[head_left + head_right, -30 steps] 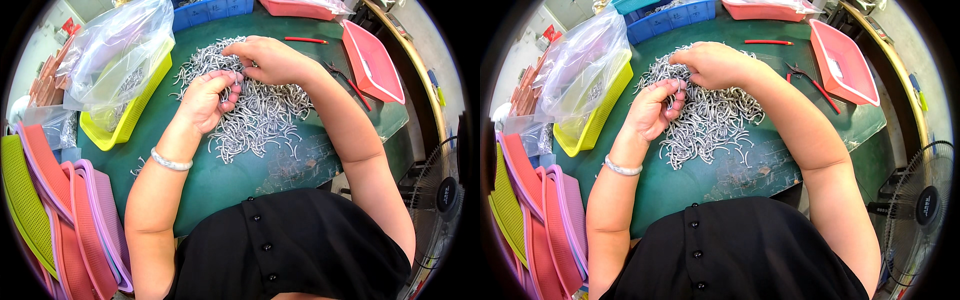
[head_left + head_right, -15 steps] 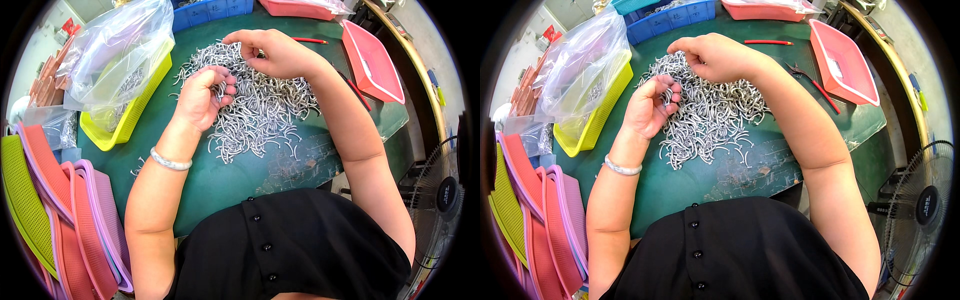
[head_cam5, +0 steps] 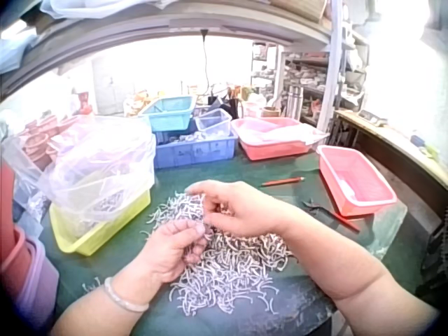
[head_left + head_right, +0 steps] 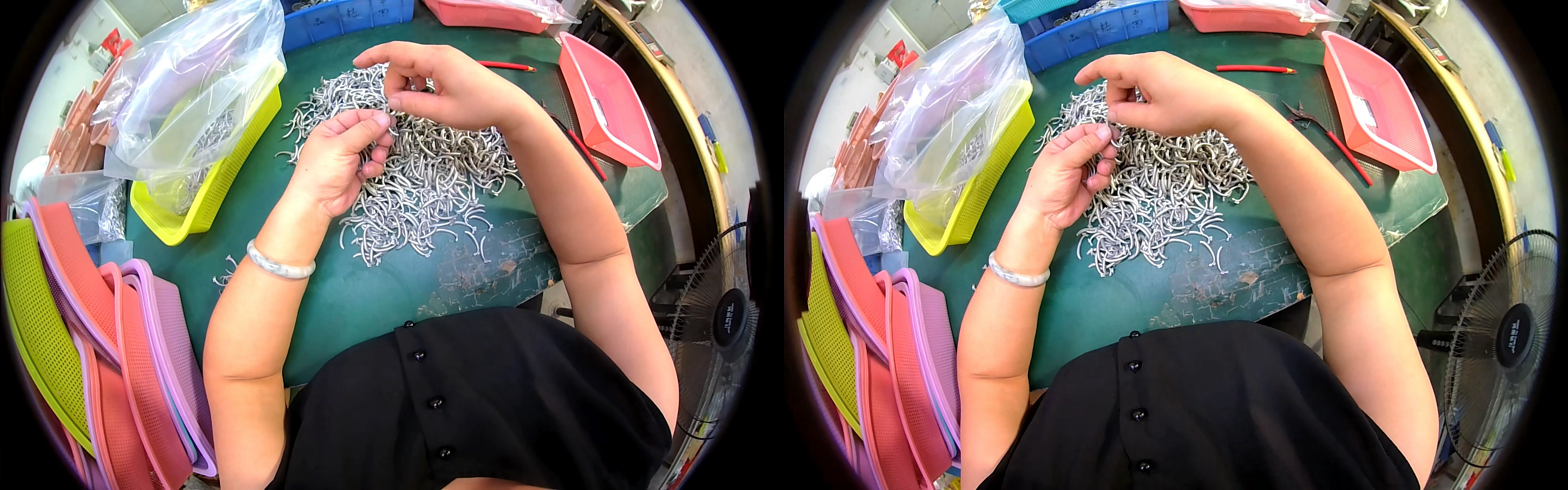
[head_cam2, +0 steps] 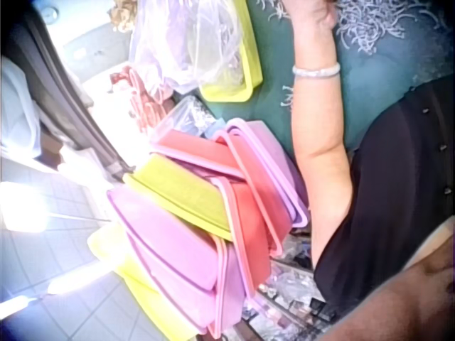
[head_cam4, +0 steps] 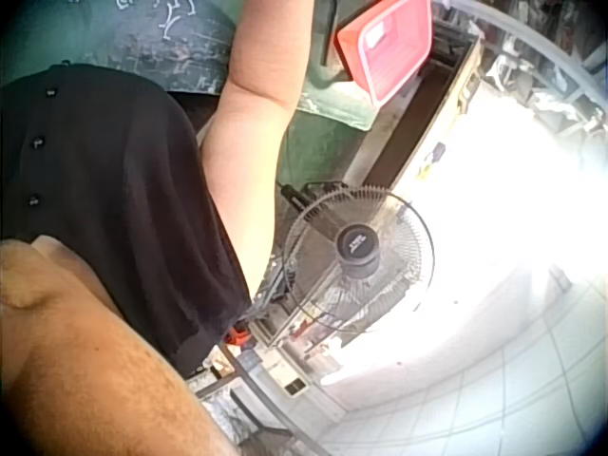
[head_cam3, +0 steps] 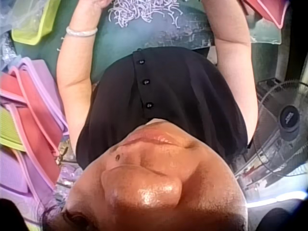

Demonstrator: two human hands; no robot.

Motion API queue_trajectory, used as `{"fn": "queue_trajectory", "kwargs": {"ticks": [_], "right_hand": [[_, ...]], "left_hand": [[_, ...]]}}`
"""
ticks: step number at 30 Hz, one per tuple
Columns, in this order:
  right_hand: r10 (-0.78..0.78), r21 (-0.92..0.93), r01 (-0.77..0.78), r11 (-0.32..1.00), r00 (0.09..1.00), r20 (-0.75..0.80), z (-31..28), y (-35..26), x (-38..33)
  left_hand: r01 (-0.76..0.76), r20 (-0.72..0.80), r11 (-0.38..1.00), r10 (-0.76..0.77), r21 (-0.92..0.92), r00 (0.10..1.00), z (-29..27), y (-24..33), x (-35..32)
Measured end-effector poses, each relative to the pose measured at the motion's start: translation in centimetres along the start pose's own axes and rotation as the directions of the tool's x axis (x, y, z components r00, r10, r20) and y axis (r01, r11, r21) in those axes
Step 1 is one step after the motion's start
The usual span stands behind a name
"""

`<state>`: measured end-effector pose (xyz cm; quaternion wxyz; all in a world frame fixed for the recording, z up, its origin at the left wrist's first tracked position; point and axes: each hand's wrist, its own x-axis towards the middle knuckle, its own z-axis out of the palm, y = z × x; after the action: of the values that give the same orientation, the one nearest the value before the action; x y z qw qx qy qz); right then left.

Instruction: The person sits at a green workbench and repeatedly picks up small silver metal hooks from a large pile. They manipulate the hooks with both hands, appearing to link or adjust them, and place the finished units back onto the pile. The process is repetitive and involves handling the metal pieces one at a time.

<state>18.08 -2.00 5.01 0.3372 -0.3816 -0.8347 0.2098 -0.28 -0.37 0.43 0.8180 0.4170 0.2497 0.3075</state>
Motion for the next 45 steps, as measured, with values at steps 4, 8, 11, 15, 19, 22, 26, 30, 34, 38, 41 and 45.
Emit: {"fn": "queue_trajectory", "kwargs": {"ticks": [4,8,11,15,19,22,26,30,34,38,41,45], "right_hand": [[0.042,-0.175,-0.040,0.984,0.999,0.006,-0.5,1.0,-0.2],[0.094,-0.426,-0.044,0.904,0.991,0.096,-0.4,1.2,-0.3],[0.034,-0.466,0.001,0.885,0.997,0.067,0.0,1.4,-0.5],[0.027,-0.525,0.002,0.851,0.998,0.049,0.4,1.6,-0.5],[0.044,-0.522,0.001,0.853,0.996,0.073,0.3,1.1,-0.5],[0.059,-0.508,-0.002,0.861,0.994,0.095,0.3,1.1,-0.5],[0.034,-0.523,0.024,0.852,0.994,0.101,0.3,1.2,-0.4],[0.034,-0.542,0.041,0.839,0.991,0.127,0.3,1.2,-0.4],[0.004,-0.569,0.077,0.819,0.990,0.140,0.2,1.4,-0.5],[-0.015,-0.529,0.106,0.842,0.985,0.174,0.0,1.6,-0.5],[-0.024,-0.516,0.121,0.848,0.982,0.190,0.0,2.0,-0.4],[0.023,-0.454,0.068,0.888,0.981,0.192,-0.1,1.2,-0.5]], "left_hand": [[0.013,-0.011,1.000,-0.013,-0.014,1.000,-0.2,0.0,0.0],[0.026,-0.011,0.999,-0.026,-0.024,1.000,-0.2,0.0,0.0],[0.023,0.003,1.000,-0.023,-0.015,1.000,-0.3,-0.1,0.1],[0.021,-0.008,1.000,-0.021,-0.008,1.000,-0.2,0.0,0.1],[0.013,-0.027,1.000,-0.013,-0.002,1.000,0.0,-0.1,0.0],[0.008,-0.029,1.000,-0.008,-0.008,1.000,0.0,0.0,0.0],[-0.046,-0.043,0.995,0.050,0.087,0.998,-0.1,1.4,-0.7],[0.061,-0.157,0.911,0.004,0.409,0.988,-0.5,3.8,-3.6],[0.200,-0.240,0.554,0.000,0.808,0.971,-1.5,5.1,-8.0],[0.329,-0.332,0.188,-0.018,0.925,0.943,-3.2,4.7,-12.0],[0.403,-0.411,0.159,0.018,0.901,0.912,-3.0,4.9,-13.5],[0.279,-0.346,0.514,0.036,0.811,0.938,-1.2,6.7,-14.2]]}}
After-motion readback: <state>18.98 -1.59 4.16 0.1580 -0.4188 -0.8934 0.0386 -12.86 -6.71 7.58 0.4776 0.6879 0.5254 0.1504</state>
